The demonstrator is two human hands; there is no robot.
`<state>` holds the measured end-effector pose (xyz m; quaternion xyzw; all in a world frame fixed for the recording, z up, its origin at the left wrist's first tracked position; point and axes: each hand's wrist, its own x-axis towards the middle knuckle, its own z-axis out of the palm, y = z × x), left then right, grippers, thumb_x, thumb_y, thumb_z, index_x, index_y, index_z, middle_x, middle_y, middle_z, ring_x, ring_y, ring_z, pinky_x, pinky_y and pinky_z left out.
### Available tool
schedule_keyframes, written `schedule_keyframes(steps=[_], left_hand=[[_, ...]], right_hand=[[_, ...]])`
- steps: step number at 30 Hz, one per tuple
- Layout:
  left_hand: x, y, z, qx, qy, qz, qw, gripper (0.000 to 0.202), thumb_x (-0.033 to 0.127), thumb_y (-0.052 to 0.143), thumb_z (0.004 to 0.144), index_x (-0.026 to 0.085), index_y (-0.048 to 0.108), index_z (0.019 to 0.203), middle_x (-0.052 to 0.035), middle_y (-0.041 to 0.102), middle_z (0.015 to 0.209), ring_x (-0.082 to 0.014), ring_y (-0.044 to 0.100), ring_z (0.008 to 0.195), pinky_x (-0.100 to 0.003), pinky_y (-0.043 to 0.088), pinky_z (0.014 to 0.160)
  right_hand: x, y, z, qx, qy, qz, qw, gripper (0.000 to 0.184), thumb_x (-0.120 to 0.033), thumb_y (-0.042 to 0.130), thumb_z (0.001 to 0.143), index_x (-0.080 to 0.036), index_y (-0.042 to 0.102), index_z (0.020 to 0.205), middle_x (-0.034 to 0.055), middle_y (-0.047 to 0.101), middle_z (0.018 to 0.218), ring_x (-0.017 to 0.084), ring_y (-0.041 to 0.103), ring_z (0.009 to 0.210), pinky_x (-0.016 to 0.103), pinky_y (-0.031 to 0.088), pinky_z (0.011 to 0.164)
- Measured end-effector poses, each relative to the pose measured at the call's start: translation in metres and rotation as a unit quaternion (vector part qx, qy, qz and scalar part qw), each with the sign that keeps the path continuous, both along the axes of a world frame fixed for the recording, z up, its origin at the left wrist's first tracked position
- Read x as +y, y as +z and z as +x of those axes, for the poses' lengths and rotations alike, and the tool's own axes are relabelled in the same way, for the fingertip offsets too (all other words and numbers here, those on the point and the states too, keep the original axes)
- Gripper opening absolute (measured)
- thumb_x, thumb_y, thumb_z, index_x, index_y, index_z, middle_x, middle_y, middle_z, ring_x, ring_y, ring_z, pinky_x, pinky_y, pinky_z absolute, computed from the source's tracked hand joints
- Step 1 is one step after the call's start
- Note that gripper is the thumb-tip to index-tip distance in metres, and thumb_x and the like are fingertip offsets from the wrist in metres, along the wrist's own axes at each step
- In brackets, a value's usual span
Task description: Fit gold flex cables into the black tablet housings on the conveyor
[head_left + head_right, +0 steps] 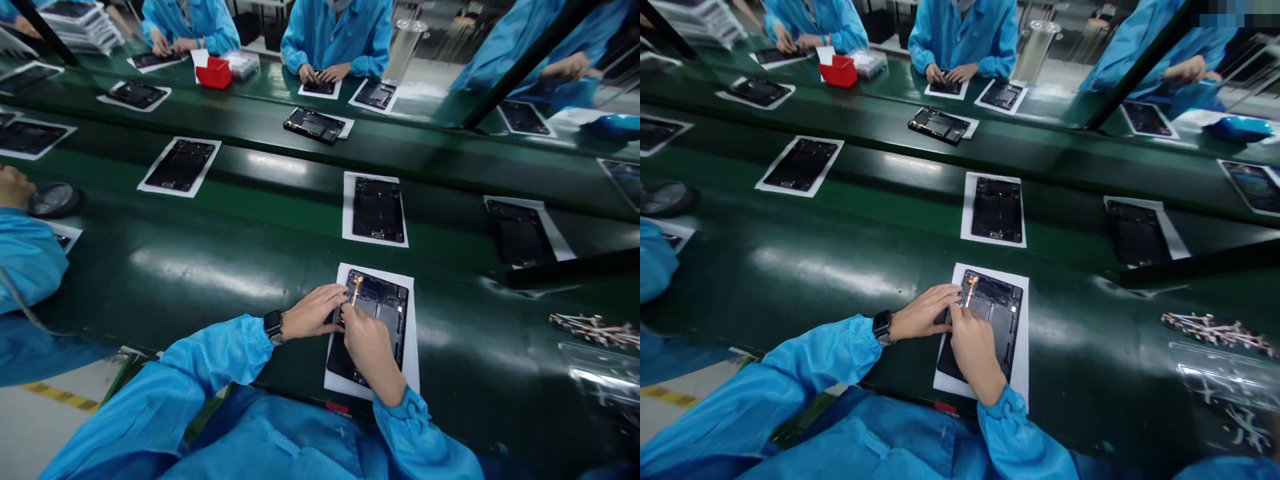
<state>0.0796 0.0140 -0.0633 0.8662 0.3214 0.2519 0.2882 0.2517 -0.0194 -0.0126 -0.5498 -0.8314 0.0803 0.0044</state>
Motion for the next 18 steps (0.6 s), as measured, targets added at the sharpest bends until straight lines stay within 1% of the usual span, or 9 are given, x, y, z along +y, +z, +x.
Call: schedule_keyframes(steps=[3, 5, 6, 8, 10, 12, 14, 16, 18], left_hand=[[0.003, 0.009, -0.001, 0.001, 0.003, -0.011, 1.0, 0.062, 0.042, 0.067, 0.087, 0.018, 0.04, 0.137, -0.0161, 0.047, 0.14, -0.0288, 0.041, 0.135, -0.047, 0.038, 0.111], [0.01, 0.017, 0.0, -0.01, 0.031, -0.016, 0.999, 0.046, 0.037, 0.058, 0.094, 0.019, 0.044, 0.134, -0.013, 0.054, 0.132, -0.0254, 0.047, 0.128, -0.043, 0.041, 0.108], [0.017, 0.021, 0.002, -0.014, 0.05, -0.013, 0.999, 0.038, 0.033, 0.053, 0.097, 0.019, 0.047, 0.132, -0.0117, 0.056, 0.128, -0.0237, 0.049, 0.124, -0.041, 0.041, 0.107], [0.036, 0.027, 0.009, 0.007, 0.082, -0.001, 0.997, 0.03, 0.029, 0.048, 0.099, 0.018, 0.051, 0.127, -0.0106, 0.058, 0.125, -0.0228, 0.05, 0.121, -0.04, 0.041, 0.106], [0.06, 0.03, 0.021, 0.064, 0.099, 0.001, 0.993, 0.033, 0.032, 0.053, 0.097, 0.016, 0.051, 0.126, -0.0117, 0.056, 0.127, -0.025, 0.048, 0.122, -0.041, 0.039, 0.105], [0.085, 0.03, 0.034, 0.123, 0.102, -0.011, 0.987, 0.041, 0.035, 0.061, 0.092, 0.013, 0.052, 0.126, -0.0132, 0.058, 0.124, -0.0277, 0.05, 0.119, -0.042, 0.039, 0.102], [0.107, 0.028, 0.045, 0.159, 0.096, -0.025, 0.982, 0.043, 0.034, 0.07, 0.085, 0.012, 0.057, 0.119, -0.0118, 0.064, 0.109, -0.0276, 0.056, 0.107, -0.04, 0.043, 0.096], [0.122, 0.027, 0.053, 0.185, 0.078, -0.037, 0.979, 0.032, 0.031, 0.075, 0.079, 0.014, 0.064, 0.104, -0.0062, 0.066, 0.089, -0.0235, 0.061, 0.091, -0.034, 0.046, 0.086], [0.128, 0.025, 0.057, 0.209, 0.058, -0.048, 0.975, 0.015, 0.027, 0.075, 0.079, 0.017, 0.067, 0.088, -0.002, 0.065, 0.077, -0.0192, 0.062, 0.082, -0.027, 0.046, 0.078]], right_hand=[[0.002, 0.003, 0.019, 0.065, -0.04, 0.004, 0.997, 0.016, -0.013, 0.047, 0.092, -0.018, 0.062, 0.092, 0.0051, 0.072, 0.079, 0.019, 0.067, 0.066, 0.026, 0.036, 0.054], [0.005, 0.002, 0.039, 0.156, -0.094, 0.02, 0.983, 0.017, -0.021, 0.047, 0.094, -0.02, 0.063, 0.096, 0.0051, 0.073, 0.084, 0.02, 0.069, 0.07, 0.027, 0.042, 0.059], [0.008, -0.001, 0.049, 0.214, -0.122, 0.026, 0.969, 0.017, -0.025, 0.048, 0.094, -0.02, 0.064, 0.098, 0.0052, 0.073, 0.087, 0.02, 0.069, 0.073, 0.028, 0.046, 0.064], [0.017, -0.008, 0.066, 0.342, -0.165, 0.021, 0.925, 0.019, -0.033, 0.051, 0.092, -0.021, 0.064, 0.1, 0.006, 0.074, 0.091, 0.021, 0.07, 0.08, 0.031, 0.051, 0.074], [0.029, -0.017, 0.079, 0.467, -0.195, -0.008, 0.862, 0.024, -0.041, 0.057, 0.088, -0.02, 0.063, 0.098, 0.0072, 0.074, 0.09, 0.022, 0.07, 0.082, 0.034, 0.054, 0.077], [0.041, -0.026, 0.087, 0.564, -0.226, -0.031, 0.794, 0.032, -0.048, 0.064, 0.082, -0.019, 0.063, 0.096, 0.0079, 0.073, 0.084, 0.022, 0.07, 0.077, 0.035, 0.055, 0.072], [0.05, -0.035, 0.094, 0.615, -0.264, -0.022, 0.743, 0.039, -0.052, 0.069, 0.076, -0.017, 0.062, 0.093, 0.0076, 0.072, 0.077, 0.021, 0.068, 0.07, 0.034, 0.055, 0.064], [0.055, -0.042, 0.101, 0.63, -0.3, 0.013, 0.717, 0.042, -0.053, 0.071, 0.073, -0.016, 0.063, 0.092, 0.0071, 0.071, 0.073, 0.02, 0.066, 0.064, 0.033, 0.053, 0.059], [0.056, -0.049, 0.108, 0.631, -0.322, 0.045, 0.704, 0.043, -0.052, 0.071, 0.072, -0.015, 0.064, 0.092, 0.007, 0.07, 0.072, 0.019, 0.065, 0.061, 0.032, 0.052, 0.057]])
